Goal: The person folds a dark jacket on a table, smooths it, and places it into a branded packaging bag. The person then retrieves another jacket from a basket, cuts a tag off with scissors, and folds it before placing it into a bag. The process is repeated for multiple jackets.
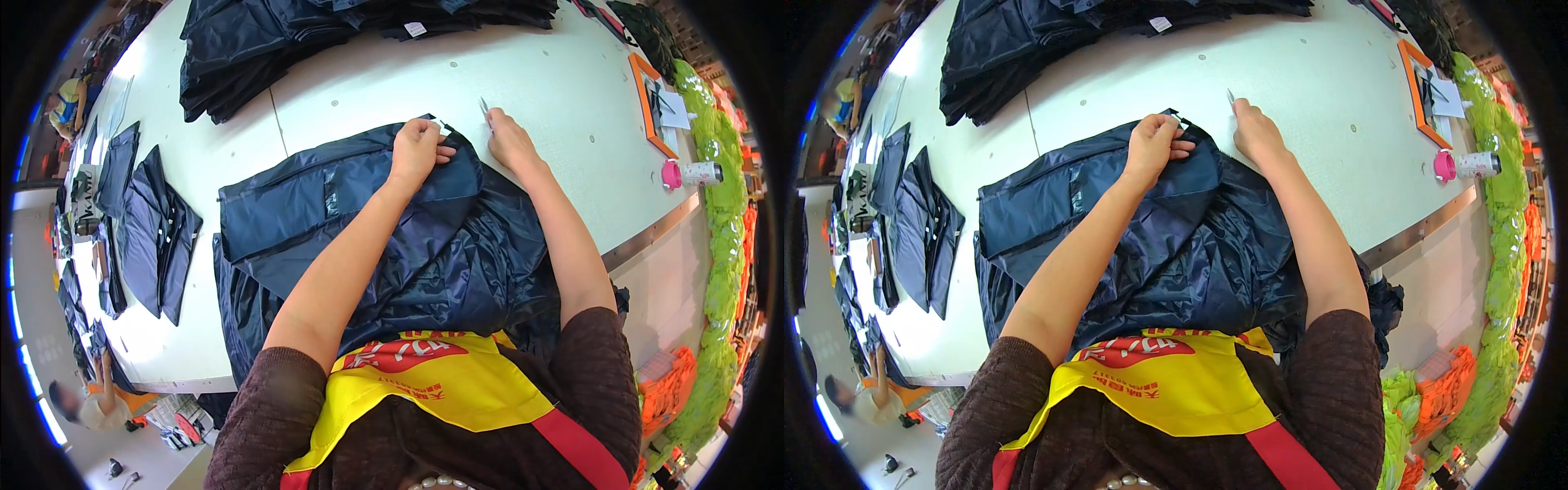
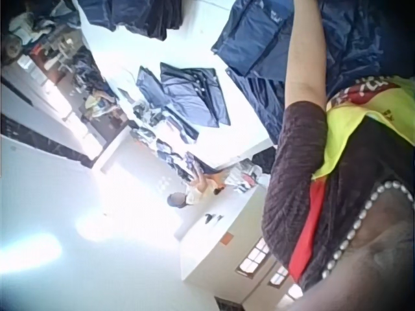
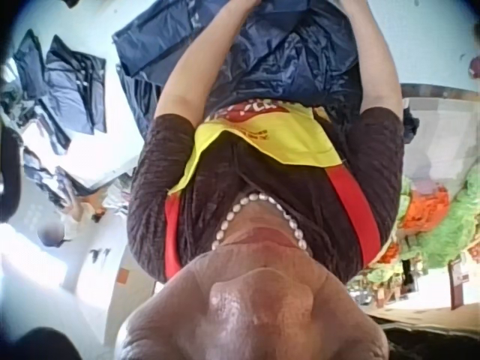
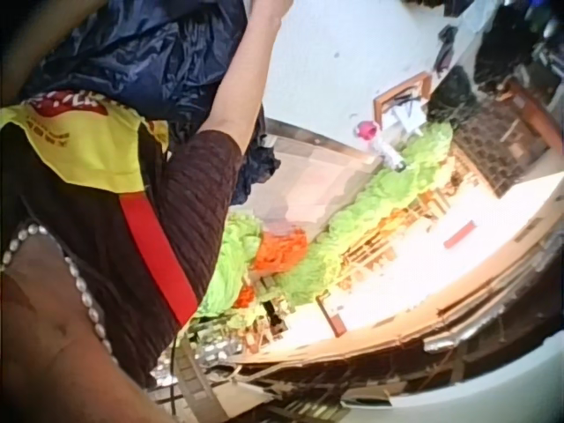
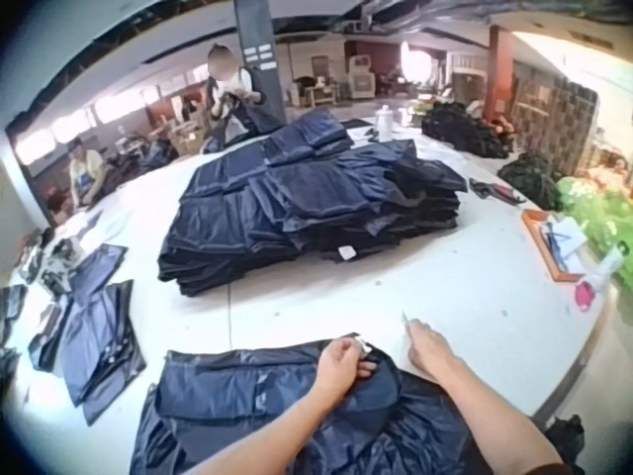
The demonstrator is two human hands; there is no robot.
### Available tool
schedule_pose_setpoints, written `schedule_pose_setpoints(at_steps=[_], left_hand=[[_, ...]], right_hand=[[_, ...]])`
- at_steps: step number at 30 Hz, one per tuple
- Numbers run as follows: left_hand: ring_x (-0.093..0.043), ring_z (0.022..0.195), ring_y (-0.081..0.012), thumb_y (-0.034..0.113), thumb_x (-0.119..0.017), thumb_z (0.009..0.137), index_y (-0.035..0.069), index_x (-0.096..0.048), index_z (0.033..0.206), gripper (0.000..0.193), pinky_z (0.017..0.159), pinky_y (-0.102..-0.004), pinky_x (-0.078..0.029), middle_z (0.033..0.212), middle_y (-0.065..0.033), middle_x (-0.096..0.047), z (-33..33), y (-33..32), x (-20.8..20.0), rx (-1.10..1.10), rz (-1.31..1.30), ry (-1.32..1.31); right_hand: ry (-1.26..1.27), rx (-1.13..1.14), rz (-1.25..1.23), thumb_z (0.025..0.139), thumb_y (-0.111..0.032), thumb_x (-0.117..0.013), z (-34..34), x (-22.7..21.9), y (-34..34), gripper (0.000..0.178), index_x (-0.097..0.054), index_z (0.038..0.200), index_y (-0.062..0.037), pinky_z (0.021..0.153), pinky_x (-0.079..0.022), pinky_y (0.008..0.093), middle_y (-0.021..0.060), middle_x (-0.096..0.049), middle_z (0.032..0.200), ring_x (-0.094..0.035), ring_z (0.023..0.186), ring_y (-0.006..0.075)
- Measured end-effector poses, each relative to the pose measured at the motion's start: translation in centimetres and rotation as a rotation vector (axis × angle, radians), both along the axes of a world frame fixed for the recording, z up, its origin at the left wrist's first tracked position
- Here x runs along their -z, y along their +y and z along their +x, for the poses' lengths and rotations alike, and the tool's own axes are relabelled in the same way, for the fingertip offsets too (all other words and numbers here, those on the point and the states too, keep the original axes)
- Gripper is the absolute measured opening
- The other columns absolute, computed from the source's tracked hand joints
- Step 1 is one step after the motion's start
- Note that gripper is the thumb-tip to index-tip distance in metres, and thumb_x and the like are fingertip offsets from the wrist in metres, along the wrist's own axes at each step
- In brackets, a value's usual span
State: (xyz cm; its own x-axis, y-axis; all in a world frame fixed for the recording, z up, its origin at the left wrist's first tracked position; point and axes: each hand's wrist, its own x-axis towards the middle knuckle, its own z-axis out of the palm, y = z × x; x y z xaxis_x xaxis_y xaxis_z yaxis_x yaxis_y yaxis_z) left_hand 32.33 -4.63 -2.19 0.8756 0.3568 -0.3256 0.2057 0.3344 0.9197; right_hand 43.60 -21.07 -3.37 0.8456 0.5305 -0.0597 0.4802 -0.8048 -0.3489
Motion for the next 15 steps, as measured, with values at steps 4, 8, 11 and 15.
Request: schedule_pose_setpoints(at_steps=[4,8,11,15], left_hand=[[-0.066,0.08,-0.0226,0.017,-0.053,0.091,-0.004,-0.05,0.105,0.025,0.068,-0.0299,-0.055,0.093,-0.0125,-0.059,-0.4,0.0,0.1,-0.033,-0.145,-0.008],[-0.065,0.086,-0.0243,0.016,-0.053,0.091,-0.004,-0.05,0.105,0.024,0.074,-0.0325,-0.056,0.096,-0.0134,-0.059,-0.6,-0.2,0.4,-0.032,-0.237,-0.031],[-0.065,0.085,-0.0238,0.014,-0.051,0.091,-0.005,-0.051,0.104,0.023,0.072,-0.0292,-0.055,0.099,-0.0158,-0.06,-0.6,-0.2,0.7,-0.058,-0.25,-0.043],[-0.065,0.086,-0.0234,0.014,-0.052,0.091,-0.004,-0.051,0.103,0.021,0.073,-0.0302,-0.055,0.099,-0.015,-0.06,-0.6,0.1,1.3,0.0,-0.273,-0.055]], right_hand=[[0.854,0.471,0.681,0.077,-0.008,-0.054,-0.5,-2.0,-0.6,0.03,-0.048,0.104,0.0025,0.053,-0.045,0.0315,0.0117,-0.056,0.082,-0.057,0.07,0.0184],[1.448,0.387,1.417,0.076,-0.003,-0.048,-5.0,-4.6,-1.2,0.034,-0.05,0.11,0.0005,0.048,-0.039,0.0217,0.0066,-0.05,0.077,-0.047,0.064,0.013],[1.391,0.314,1.385,0.077,-0.004,-0.045,-9.3,-7.7,-0.1,0.025,-0.05,0.101,-0.0002,0.045,-0.036,0.018,0.0157,-0.059,0.09,-0.047,0.059,0.0125],[1.538,0.251,1.437,0.089,-0.014,-0.043,-11.4,-7.0,0.3,0.028,-0.05,0.113,-0.0015,0.038,-0.024,0.0153,0.0021,-0.045,0.071,-0.035,0.051,0.005]])
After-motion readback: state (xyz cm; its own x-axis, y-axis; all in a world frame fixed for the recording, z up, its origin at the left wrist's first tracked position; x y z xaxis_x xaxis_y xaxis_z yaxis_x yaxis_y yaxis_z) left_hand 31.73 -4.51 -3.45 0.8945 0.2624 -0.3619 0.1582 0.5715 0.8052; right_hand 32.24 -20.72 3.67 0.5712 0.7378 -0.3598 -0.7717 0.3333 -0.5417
